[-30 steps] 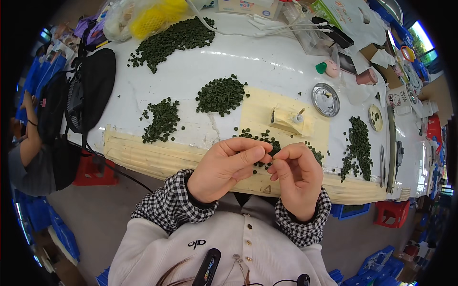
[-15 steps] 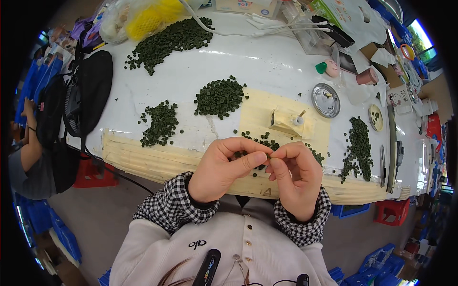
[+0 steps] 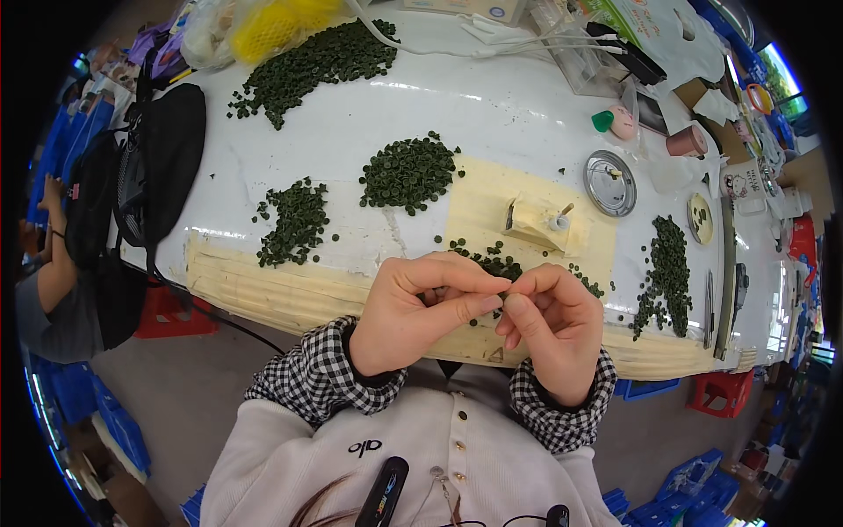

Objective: The person is manually assembling small green plastic components at a workbench.

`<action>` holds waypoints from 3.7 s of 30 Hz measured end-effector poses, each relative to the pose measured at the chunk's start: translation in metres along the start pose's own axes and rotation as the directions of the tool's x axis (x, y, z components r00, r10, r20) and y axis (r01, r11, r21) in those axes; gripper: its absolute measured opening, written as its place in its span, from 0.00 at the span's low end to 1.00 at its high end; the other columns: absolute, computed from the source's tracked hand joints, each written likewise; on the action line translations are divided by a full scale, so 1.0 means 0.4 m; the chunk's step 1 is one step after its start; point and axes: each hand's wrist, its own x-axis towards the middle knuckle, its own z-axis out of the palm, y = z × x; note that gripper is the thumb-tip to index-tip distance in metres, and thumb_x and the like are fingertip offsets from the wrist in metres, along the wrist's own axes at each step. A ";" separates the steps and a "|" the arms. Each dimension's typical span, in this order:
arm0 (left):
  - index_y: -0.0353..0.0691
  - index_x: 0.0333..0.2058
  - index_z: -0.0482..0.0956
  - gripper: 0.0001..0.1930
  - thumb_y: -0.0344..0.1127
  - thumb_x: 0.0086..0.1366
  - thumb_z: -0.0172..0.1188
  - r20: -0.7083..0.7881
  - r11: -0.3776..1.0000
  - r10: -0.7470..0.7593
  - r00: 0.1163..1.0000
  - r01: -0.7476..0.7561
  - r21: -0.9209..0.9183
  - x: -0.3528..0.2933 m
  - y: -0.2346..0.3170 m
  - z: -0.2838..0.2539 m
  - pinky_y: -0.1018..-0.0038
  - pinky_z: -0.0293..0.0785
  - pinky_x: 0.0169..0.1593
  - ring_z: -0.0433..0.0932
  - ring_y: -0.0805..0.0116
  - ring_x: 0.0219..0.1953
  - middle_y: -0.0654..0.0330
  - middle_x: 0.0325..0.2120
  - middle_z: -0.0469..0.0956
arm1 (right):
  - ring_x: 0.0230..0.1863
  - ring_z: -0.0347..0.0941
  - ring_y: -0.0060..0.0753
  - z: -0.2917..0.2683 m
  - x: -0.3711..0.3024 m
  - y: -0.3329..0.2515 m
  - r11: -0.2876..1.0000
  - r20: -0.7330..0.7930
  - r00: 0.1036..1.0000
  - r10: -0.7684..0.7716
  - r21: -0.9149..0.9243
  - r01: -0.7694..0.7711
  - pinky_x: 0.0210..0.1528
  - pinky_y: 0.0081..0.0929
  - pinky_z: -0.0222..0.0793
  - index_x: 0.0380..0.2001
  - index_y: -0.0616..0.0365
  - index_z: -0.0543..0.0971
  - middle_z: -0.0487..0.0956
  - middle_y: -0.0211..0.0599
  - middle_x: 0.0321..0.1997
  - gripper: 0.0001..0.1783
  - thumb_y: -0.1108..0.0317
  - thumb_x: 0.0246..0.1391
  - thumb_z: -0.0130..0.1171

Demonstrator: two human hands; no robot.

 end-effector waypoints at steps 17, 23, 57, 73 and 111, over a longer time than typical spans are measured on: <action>0.36 0.35 0.81 0.08 0.27 0.56 0.60 -0.072 0.997 -0.075 0.995 0.077 0.024 -0.006 0.004 0.005 0.90 0.53 0.21 0.59 0.91 0.19 0.75 0.18 0.71 | 0.27 0.73 0.17 0.015 -0.003 0.007 0.994 -0.078 0.995 -0.058 -0.094 0.051 0.25 0.12 0.71 0.32 0.67 0.72 0.76 0.34 0.28 0.05 0.79 0.51 0.55; 0.34 0.35 0.79 0.07 0.26 0.56 0.60 -0.091 0.992 -0.117 0.989 0.113 -0.049 -0.007 0.008 0.007 0.88 0.65 0.31 0.70 0.86 0.27 0.66 0.26 0.77 | 0.27 0.74 0.18 0.021 -0.004 0.010 0.985 -0.086 0.991 -0.106 -0.144 0.093 0.26 0.13 0.72 0.32 0.68 0.73 0.75 0.34 0.29 0.04 0.80 0.50 0.55; 0.34 0.33 0.78 0.05 0.26 0.57 0.60 -0.004 0.980 -0.194 0.981 0.193 -0.045 -0.005 0.011 0.004 0.89 0.62 0.29 0.66 0.88 0.25 0.69 0.26 0.76 | 0.27 0.73 0.21 0.023 -0.008 0.010 0.915 -0.137 0.957 -0.255 -0.353 0.193 0.28 0.14 0.69 0.32 0.68 0.75 0.74 0.37 0.30 0.05 0.81 0.49 0.56; 0.35 0.33 0.77 0.05 0.27 0.58 0.59 -0.003 0.981 -0.192 0.981 0.192 -0.026 -0.009 0.009 0.002 0.89 0.62 0.29 0.67 0.88 0.27 0.68 0.28 0.77 | 0.26 0.74 0.20 0.027 -0.005 0.013 0.890 -0.113 0.950 -0.293 -0.396 0.227 0.28 0.14 0.71 0.31 0.68 0.76 0.74 0.37 0.30 0.06 0.83 0.47 0.55; 0.34 0.47 0.69 0.15 0.36 0.69 0.41 0.108 0.666 -0.383 0.917 0.355 -0.656 -0.011 0.036 0.004 0.87 0.58 0.24 0.59 0.83 0.19 0.67 0.25 0.71 | 0.31 0.74 0.22 -0.012 -0.014 0.020 0.988 -0.121 0.984 -0.130 -0.102 0.118 0.33 0.16 0.72 0.34 0.68 0.73 0.75 0.36 0.32 0.05 0.77 0.55 0.50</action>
